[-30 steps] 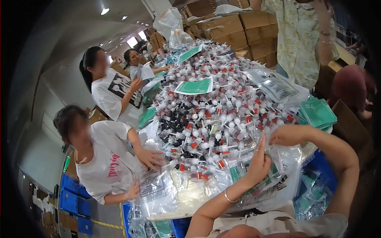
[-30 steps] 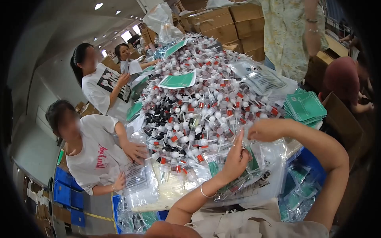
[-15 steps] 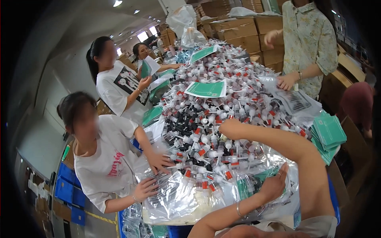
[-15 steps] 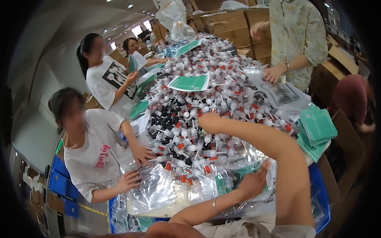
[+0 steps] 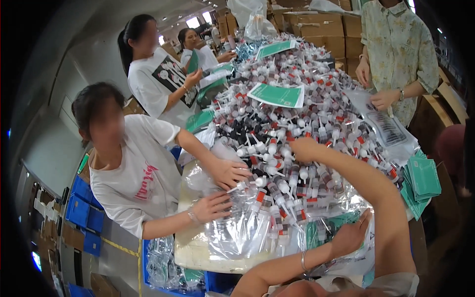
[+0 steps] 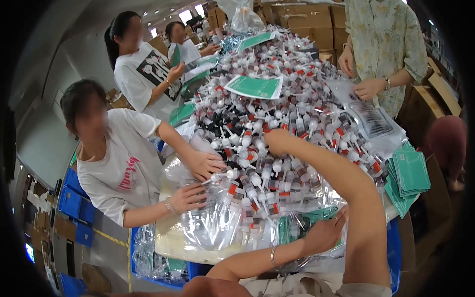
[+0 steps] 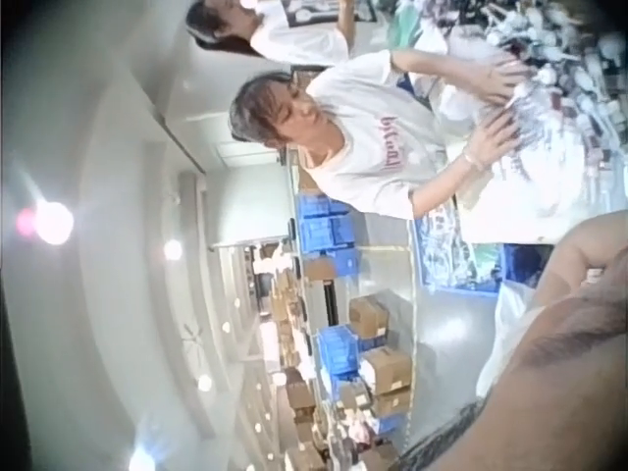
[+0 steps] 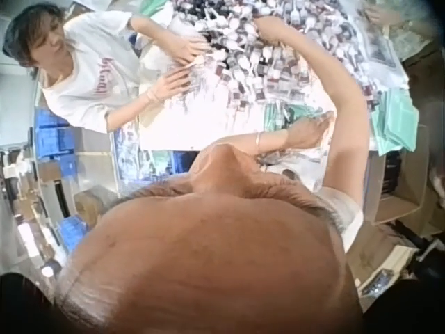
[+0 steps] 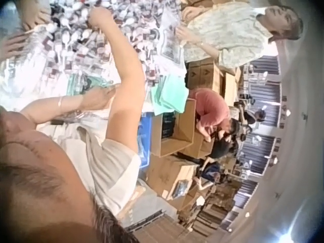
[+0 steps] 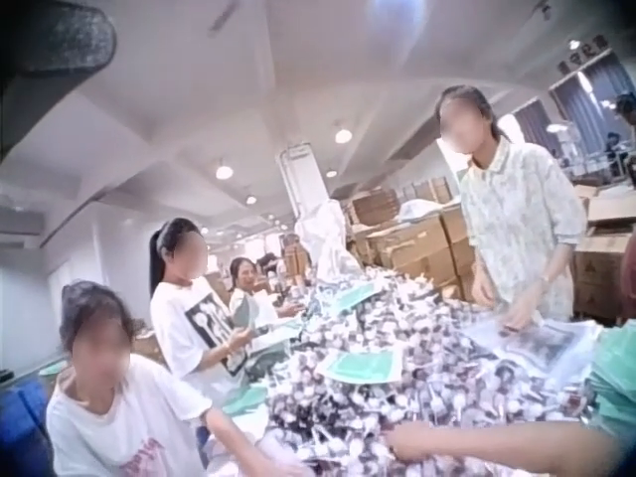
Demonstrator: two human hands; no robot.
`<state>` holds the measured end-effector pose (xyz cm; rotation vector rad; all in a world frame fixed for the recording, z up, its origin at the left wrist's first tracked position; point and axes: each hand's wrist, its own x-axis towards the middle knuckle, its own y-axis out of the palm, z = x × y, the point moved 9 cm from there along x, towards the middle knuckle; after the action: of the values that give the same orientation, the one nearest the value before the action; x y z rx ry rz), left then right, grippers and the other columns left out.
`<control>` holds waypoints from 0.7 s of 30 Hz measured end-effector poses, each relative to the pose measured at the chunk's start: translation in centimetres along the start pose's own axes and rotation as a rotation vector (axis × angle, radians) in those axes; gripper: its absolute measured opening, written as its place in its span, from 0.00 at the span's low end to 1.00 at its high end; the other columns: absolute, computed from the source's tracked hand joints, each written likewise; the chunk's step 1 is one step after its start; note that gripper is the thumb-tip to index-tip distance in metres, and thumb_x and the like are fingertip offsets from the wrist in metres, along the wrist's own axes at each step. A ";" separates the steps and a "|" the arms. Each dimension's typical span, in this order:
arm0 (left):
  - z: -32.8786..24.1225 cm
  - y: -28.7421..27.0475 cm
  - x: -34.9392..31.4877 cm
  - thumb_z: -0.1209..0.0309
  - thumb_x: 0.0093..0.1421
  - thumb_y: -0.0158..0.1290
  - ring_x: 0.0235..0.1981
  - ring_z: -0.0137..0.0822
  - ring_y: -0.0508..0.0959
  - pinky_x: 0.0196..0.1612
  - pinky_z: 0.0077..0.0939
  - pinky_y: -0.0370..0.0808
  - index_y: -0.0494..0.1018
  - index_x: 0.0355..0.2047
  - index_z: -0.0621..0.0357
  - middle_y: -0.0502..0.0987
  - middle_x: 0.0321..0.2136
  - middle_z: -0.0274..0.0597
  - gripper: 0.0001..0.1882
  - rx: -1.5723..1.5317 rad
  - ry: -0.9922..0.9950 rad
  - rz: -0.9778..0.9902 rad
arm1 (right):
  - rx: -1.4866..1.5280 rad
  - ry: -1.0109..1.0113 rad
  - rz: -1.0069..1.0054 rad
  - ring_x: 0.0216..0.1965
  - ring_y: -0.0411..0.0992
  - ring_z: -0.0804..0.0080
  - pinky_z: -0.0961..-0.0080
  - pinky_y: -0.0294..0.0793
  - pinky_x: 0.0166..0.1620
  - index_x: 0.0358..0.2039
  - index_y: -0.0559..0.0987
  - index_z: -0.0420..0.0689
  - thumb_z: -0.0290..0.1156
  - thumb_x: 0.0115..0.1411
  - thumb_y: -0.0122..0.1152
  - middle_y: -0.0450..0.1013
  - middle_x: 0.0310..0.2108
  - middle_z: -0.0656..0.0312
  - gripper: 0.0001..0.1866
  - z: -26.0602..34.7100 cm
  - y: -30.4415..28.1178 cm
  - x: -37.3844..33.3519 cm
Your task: Packaging plastic nozzles and instruction booklets into clear plastic bags on an assembly table.
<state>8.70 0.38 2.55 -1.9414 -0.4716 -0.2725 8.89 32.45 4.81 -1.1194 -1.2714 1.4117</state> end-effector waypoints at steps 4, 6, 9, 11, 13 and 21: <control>0.8 1.1 0.0 0.73 0.51 0.47 0.22 0.45 0.77 0.21 0.36 0.73 0.53 0.57 0.75 0.55 0.59 0.62 0.33 -0.060 -0.032 0.054 | 0.228 -0.068 -0.031 0.31 0.74 0.55 0.63 0.72 0.33 0.26 0.75 0.42 0.32 0.43 0.58 0.75 0.26 0.54 0.09 0.0 -1.8 -2.4; 1.4 1.9 -0.1 0.73 0.52 0.46 0.22 0.46 0.77 0.21 0.38 0.73 0.53 0.58 0.71 0.55 0.59 0.59 0.33 -0.111 -0.100 0.119 | 0.325 -0.159 -0.085 0.28 0.73 0.58 0.66 0.70 0.31 0.25 0.73 0.42 0.32 0.43 0.59 0.73 0.23 0.57 0.09 0.2 -2.0 -3.2; 1.2 1.6 -0.1 0.73 0.53 0.46 0.20 0.49 0.76 0.22 0.40 0.73 0.51 0.59 0.71 0.54 0.61 0.57 0.33 -0.120 -0.097 0.079 | 0.540 -0.198 -0.129 0.26 0.73 0.64 0.70 0.70 0.31 0.24 0.71 0.42 0.30 0.44 0.60 0.72 0.23 0.59 0.09 -0.5 -3.0 -4.2; 1.4 2.2 -0.3 0.73 0.52 0.47 0.20 0.50 0.76 0.22 0.41 0.73 0.51 0.59 0.70 0.52 0.61 0.57 0.34 -0.137 -0.113 0.107 | 0.621 -0.198 -0.165 0.27 0.73 0.68 0.72 0.70 0.30 0.25 0.70 0.41 0.29 0.46 0.60 0.72 0.22 0.60 0.08 -1.0 -2.7 -4.5; 1.4 2.6 -0.2 0.73 0.52 0.47 0.21 0.51 0.76 0.22 0.41 0.73 0.50 0.59 0.70 0.51 0.62 0.57 0.34 -0.143 -0.117 0.114 | 0.698 -0.205 -0.197 0.27 0.73 0.71 0.75 0.70 0.30 0.26 0.69 0.41 0.27 0.47 0.59 0.72 0.22 0.61 0.08 -1.4 -2.7 -4.5; 1.6 3.9 0.0 0.76 0.50 0.46 0.21 0.49 0.76 0.23 0.40 0.74 0.48 0.59 0.74 0.51 0.60 0.63 0.37 -0.096 -0.143 0.188 | 1.106 -0.235 -0.169 0.30 0.74 0.78 0.80 0.69 0.33 0.32 0.70 0.39 0.20 0.52 0.52 0.73 0.26 0.63 0.05 -2.1 -1.9 -4.5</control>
<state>10.36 0.49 -1.33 -2.0922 -0.3706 -0.0354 11.84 28.48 6.84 -0.0928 -0.5089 1.7673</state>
